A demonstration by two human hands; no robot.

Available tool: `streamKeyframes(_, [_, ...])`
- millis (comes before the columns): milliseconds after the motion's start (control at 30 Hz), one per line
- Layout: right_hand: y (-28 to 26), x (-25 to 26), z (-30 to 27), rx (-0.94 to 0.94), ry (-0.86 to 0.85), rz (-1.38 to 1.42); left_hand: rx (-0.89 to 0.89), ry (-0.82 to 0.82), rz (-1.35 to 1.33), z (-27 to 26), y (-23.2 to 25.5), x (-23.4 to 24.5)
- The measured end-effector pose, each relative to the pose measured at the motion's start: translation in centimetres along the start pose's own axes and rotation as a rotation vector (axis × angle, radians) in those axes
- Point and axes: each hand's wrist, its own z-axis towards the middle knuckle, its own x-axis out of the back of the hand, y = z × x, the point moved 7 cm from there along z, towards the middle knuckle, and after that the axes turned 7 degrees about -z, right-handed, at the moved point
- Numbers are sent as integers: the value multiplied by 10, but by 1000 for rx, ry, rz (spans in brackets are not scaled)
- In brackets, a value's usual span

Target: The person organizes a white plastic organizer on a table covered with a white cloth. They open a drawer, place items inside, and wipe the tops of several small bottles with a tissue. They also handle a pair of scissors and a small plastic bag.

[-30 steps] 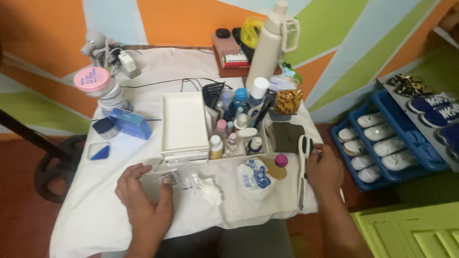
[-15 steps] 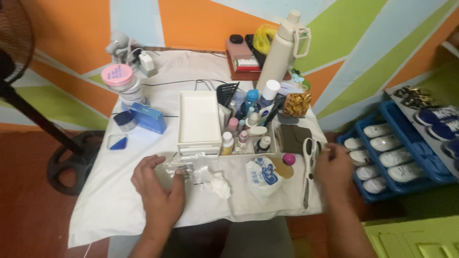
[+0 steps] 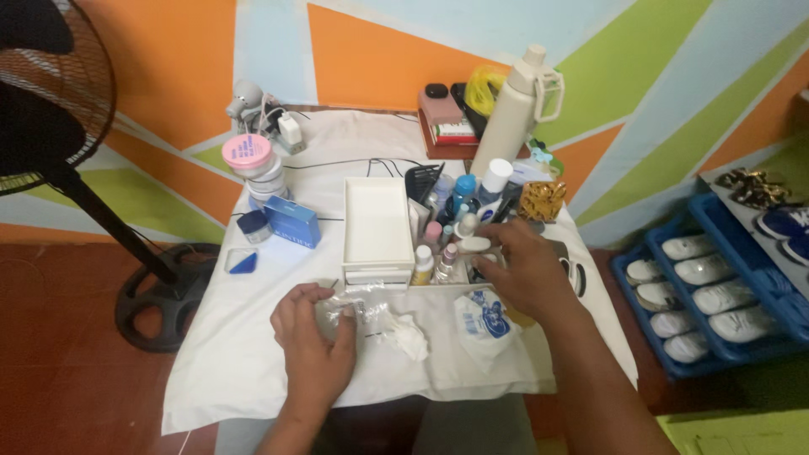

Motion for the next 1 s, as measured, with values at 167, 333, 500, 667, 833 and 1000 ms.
streamKeyframes(167, [2, -1, 11, -47, -33, -116, 4, -16, -11, 1, -2, -3])
streamKeyframes(333, [16, 7, 20, -115, -91, -21, 31, -25, -20, -1, -5, -5])
streamKeyframes(500, [21, 19, 18, -127, -90, 87, 43, -31, -28, 0, -6, -6])
streamKeyframes(667, [16, 36, 9, -132, -44, 76, 31, -38, -25, 0, -5, -6])
streamKeyframes(833, [10, 48, 2, -93, -27, 70, 35, -51, -20, 1, -5, -6])
streamKeyframes(1000, [12, 50, -3, -75, -12, 98, 34, -46, -14, 1, -4, -6])
